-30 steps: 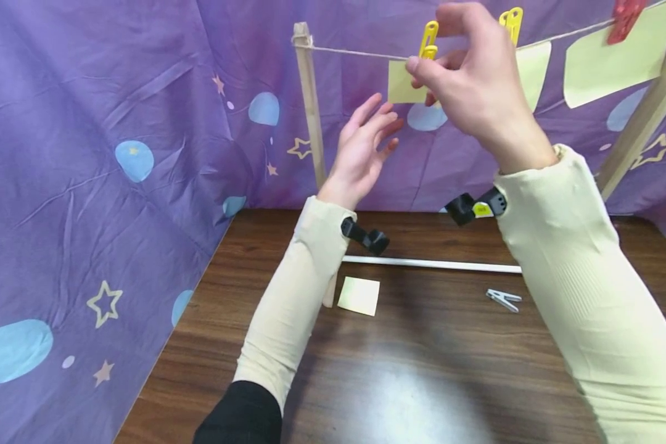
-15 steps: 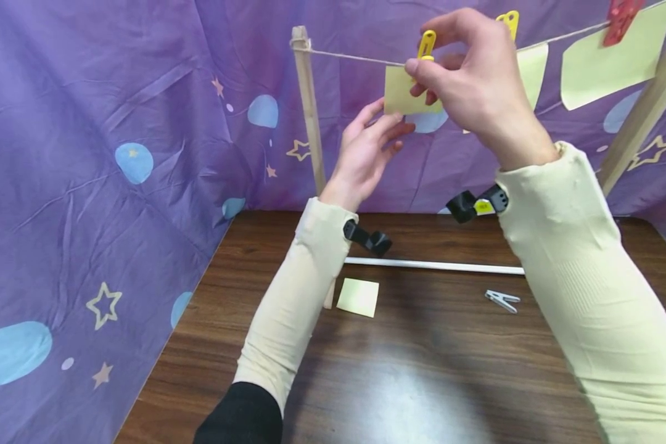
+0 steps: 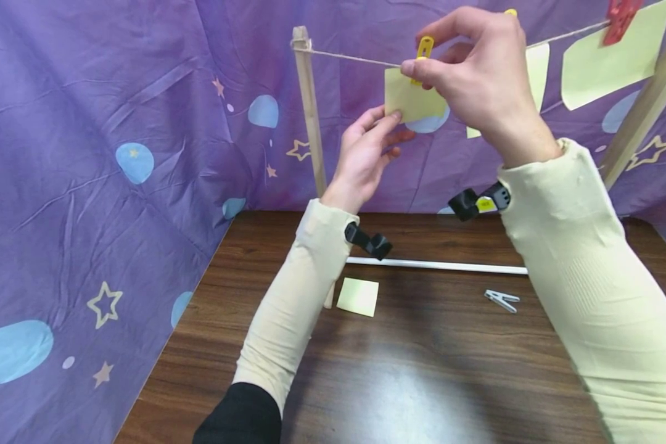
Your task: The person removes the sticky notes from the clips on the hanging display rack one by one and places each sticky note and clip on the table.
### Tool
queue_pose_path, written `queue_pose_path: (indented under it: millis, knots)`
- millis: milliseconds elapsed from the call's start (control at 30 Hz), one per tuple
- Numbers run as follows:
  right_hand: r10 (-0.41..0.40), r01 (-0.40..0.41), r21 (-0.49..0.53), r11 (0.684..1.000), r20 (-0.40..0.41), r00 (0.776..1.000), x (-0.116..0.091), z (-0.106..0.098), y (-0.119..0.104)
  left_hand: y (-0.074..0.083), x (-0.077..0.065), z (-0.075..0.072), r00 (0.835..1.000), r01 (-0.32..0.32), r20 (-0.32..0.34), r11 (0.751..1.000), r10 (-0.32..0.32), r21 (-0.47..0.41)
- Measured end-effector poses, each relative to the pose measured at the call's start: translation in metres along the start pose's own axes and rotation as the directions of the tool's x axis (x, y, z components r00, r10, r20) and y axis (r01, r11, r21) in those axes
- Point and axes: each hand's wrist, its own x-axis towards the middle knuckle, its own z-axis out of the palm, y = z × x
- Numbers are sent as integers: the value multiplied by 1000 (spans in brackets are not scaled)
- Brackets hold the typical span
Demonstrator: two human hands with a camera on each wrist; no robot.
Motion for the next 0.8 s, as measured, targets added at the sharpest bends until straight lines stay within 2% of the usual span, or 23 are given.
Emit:
queue_pose_path:
  millis: [100,267,533,800]
  knots:
    - [-33,31,-52,998,-35,999,1,2,1,0,0,-1,1000,0,-1,1000,0,12]
    - [-71,67,-51,996,-87,994,3,3,3,-1,0,-1,1000,-4,-4,1000,4,20]
    - [-90,100,50,994,-164,982,6,2,2,-2,1,-4,1000,-3,-18,999,4,44]
    - [-130,155,96,983,-229,965,5,3,2,-5,-1,-9,1000,-21,-16,997,22,73]
